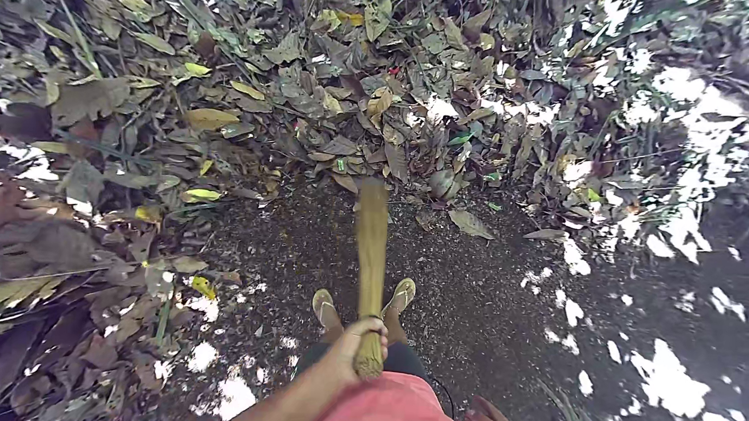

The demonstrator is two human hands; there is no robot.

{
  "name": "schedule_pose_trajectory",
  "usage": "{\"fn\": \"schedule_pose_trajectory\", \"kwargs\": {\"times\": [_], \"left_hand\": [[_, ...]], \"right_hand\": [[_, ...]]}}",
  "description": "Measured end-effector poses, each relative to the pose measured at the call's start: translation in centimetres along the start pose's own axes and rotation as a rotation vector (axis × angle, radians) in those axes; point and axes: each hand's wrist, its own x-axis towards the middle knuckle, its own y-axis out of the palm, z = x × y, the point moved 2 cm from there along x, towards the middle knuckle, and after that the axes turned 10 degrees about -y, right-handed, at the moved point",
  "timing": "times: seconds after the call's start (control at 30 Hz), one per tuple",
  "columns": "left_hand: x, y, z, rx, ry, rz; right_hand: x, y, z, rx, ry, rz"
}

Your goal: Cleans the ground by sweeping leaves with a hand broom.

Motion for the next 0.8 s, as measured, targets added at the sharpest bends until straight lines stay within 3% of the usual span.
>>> {"fn": "schedule_pose_trajectory", "kwargs": {"times": [0.07,0.13,0.27,0.33,0.4,0.5,0.6,0.67,0.73,0.8], "left_hand": [[4.6,0.4,0.7,0.065,-0.135,-0.062],[8.0,0.0,-2.0,0.113,-0.103,-0.155],[10.1,-1.0,-12.2,0.141,0.330,-0.355],[10.9,-0.2,-13.2,0.192,0.494,-0.494],[11.8,2.5,-11.0,0.259,0.610,-0.565],[12.4,7.9,-3.3,0.375,0.691,-0.494],[12.4,12.7,5.2,0.771,0.593,-0.333],[13.8,14.6,8.5,1.167,0.478,-0.143],[15.7,15.9,9.3,1.495,0.344,-0.057],[16.9,16.9,8.5,1.543,0.278,-0.084]], "right_hand": [[0.6,-0.8,0.0,0.021,0.002,-0.010],[1.3,-1.4,0.6,0.037,0.002,-0.004],[4.3,-1.9,2.9,0.078,-0.118,0.058],[5.1,-1.6,5.3,0.114,-0.222,0.133],[5.4,-1.4,8.8,0.149,-0.336,0.235],[5.3,-2.0,14.4,0.195,-0.433,0.425],[6.1,-4.1,18.7,0.282,-0.418,0.617],[7.1,-6.4,19.2,0.294,-0.404,0.676],[8.4,-9.7,17.8,0.297,-0.349,0.576],[9.7,-14.0,14.9,0.295,-0.297,0.382]]}}
